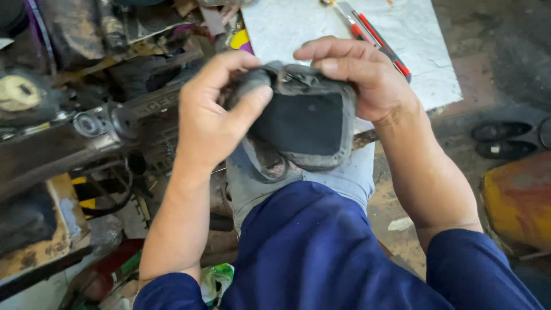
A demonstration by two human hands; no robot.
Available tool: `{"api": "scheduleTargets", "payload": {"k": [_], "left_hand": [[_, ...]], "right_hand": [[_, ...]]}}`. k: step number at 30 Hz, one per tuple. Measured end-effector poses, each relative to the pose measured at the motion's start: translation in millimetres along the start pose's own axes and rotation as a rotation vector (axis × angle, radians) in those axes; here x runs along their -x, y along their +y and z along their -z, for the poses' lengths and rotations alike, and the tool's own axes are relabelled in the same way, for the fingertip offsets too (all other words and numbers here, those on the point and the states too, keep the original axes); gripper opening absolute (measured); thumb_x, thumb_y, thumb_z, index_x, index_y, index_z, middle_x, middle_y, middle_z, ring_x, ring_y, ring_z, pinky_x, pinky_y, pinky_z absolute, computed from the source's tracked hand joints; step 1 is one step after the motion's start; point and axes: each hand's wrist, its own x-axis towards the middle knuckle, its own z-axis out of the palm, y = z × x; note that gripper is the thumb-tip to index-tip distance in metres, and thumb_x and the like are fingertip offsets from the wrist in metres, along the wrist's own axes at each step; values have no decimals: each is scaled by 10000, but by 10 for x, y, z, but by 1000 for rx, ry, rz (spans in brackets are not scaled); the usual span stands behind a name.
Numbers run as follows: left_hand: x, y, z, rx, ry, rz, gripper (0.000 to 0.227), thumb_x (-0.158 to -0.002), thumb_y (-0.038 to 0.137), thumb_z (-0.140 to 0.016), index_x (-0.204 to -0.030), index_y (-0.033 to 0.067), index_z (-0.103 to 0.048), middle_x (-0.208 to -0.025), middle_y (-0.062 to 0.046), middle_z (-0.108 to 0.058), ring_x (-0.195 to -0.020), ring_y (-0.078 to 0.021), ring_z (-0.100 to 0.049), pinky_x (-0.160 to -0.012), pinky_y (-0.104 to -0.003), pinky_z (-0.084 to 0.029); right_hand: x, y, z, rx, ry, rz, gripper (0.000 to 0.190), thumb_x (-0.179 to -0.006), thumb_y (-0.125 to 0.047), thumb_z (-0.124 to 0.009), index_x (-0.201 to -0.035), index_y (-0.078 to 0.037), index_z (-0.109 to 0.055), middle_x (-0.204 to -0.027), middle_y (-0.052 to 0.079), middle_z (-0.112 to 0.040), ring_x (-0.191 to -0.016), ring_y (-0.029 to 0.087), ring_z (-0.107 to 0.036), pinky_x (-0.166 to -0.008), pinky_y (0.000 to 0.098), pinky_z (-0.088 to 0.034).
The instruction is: The person holds a black slip-on shoe and repeatedly manipulates the zipper and upper fabric by hand, turning the shoe over and pulling at the seam and zipper area. The person inspects the interior and exterior of the shoe while adjusting the zipper and fabric edges.
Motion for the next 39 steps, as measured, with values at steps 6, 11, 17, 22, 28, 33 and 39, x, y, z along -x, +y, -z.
{"api": "scheduleTargets", "payload": {"k": [6, 11, 17, 22, 28, 33, 39], "left_hand": [[-65, -112, -37, 106, 173, -3, 194, -990, 102, -717, -1153, 32, -638, -983, -53, -639, -833, -114, -563, -783, -243, -463], [-101, -155, -60, 151, 164, 51, 193, -992, 151, -721, -1136, 61, -631, -862, -20, -610, -722, -78, -537, -675, -216, -441], [-155, -64, -2, 93, 100, -14, 315, -974, 61, -713, -1251, 49, -565, -1093, -77, -657, -976, -142, -625, -901, -252, -509], [-100, 517, 6, -412, 254, -444, 93, -903, 13, -748, -901, -26, -663, -972, -180, -556, -984, -345, -537, -895, -471, -402], [111, 638, -216, -323, 0, -278, 322, -919, 327, -772, -883, 86, -561, -806, -48, -546, -683, -234, -549, -641, -387, -441], [187, 586, -297, -359, 78, -281, 293, -879, 267, -793, -867, 88, -561, -786, -46, -553, -670, -247, -569, -620, -386, -450], [209, 641, -229, -332, 71, -360, 140, -936, 127, -695, -887, 41, -597, -814, -100, -580, -667, -291, -570, -623, -407, -452]], "right_hand": [[261, 78, 179, -338, -109, 55, 696, -872, 7, -755, -1505, 48, -468, -1319, 216, -674, -1083, 278, -732, -889, 383, -634], [378, 197, 149, -421, -127, 105, 741, -858, 149, -746, -1528, 34, -450, -1259, 255, -698, -1089, 335, -741, -894, 428, -657], [351, 208, 100, -404, -56, 124, 692, -861, 136, -743, -1491, -17, -504, -1225, 238, -726, -1034, 323, -758, -851, 417, -659], [311, 182, -58, -401, -2, 186, 654, -841, 124, -750, -1444, 1, -528, -1331, 241, -683, -1127, 326, -727, -925, 452, -630], [292, 117, -323, -273, -20, 243, 620, -880, 90, -749, -1435, -1, -488, -999, 165, -759, -880, 283, -752, -853, 420, -625], [323, 125, -352, -208, 38, 263, 644, -874, 87, -744, -1454, -2, -478, -945, 149, -748, -825, 228, -741, -831, 367, -627], [323, 151, -413, -188, 26, 319, 627, -910, 114, -706, -1474, -23, -471, -964, 120, -726, -876, 209, -725, -862, 368, -627]]}}
